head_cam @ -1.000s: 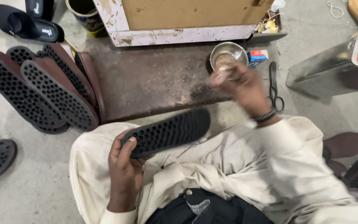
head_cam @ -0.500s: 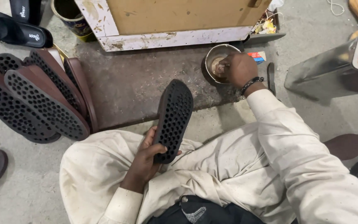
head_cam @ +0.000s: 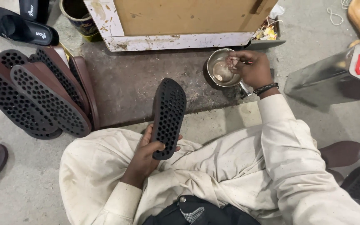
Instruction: Applying a liquid substance, likely adhesive or a finishing agent, to the edges of rubber shoe soles using a small applicator.
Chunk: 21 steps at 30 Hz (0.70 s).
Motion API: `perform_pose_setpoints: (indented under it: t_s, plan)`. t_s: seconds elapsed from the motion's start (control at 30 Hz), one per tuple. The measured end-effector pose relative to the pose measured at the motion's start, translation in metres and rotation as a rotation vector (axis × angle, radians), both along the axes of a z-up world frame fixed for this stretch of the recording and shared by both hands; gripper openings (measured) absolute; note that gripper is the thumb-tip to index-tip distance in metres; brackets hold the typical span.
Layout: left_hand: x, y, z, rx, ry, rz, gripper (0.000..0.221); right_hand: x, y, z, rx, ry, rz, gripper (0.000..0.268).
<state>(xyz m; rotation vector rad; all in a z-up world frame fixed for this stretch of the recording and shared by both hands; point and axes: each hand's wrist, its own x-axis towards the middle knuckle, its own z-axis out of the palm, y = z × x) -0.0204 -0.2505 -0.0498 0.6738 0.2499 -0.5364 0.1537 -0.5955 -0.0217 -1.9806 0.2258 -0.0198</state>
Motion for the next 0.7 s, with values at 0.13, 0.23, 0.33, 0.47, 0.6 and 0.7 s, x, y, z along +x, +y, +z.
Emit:
perform_pose_setpoints:
  t_s: [0.13, 0.23, 0.33, 0.47, 0.6, 0.7]
  plan:
    - [-0.001, 0.002, 0.001, 0.004, -0.024, -0.022, 0.057, -0.007, -0.002, -0.007, 0.275, -0.003, -0.074, 0.027]
    - [-0.002, 0.002, -0.003, -0.016, -0.022, -0.015, 0.057, -0.009, -0.004, -0.005, 0.368, -0.032, -0.054, 0.028]
    - [-0.004, 0.002, -0.004, -0.016, -0.044, -0.026, 0.057, -0.010, -0.003, -0.006, 0.159, -0.128, 0.005, 0.032]
    - [-0.003, 0.002, -0.005, -0.033, -0.040, -0.015, 0.057, 0.003, -0.015, -0.024, -0.108, -0.116, 0.033, 0.022]
    - [-0.003, 0.003, -0.013, -0.056, -0.078, -0.026, 0.058, 0.005, -0.011, -0.029, -0.357, -0.181, 0.105, 0.022]
    - [-0.001, 0.003, -0.014, -0.050, -0.056, -0.028, 0.059, 0.013, -0.021, -0.047, -0.376, -0.168, 0.122, 0.020]
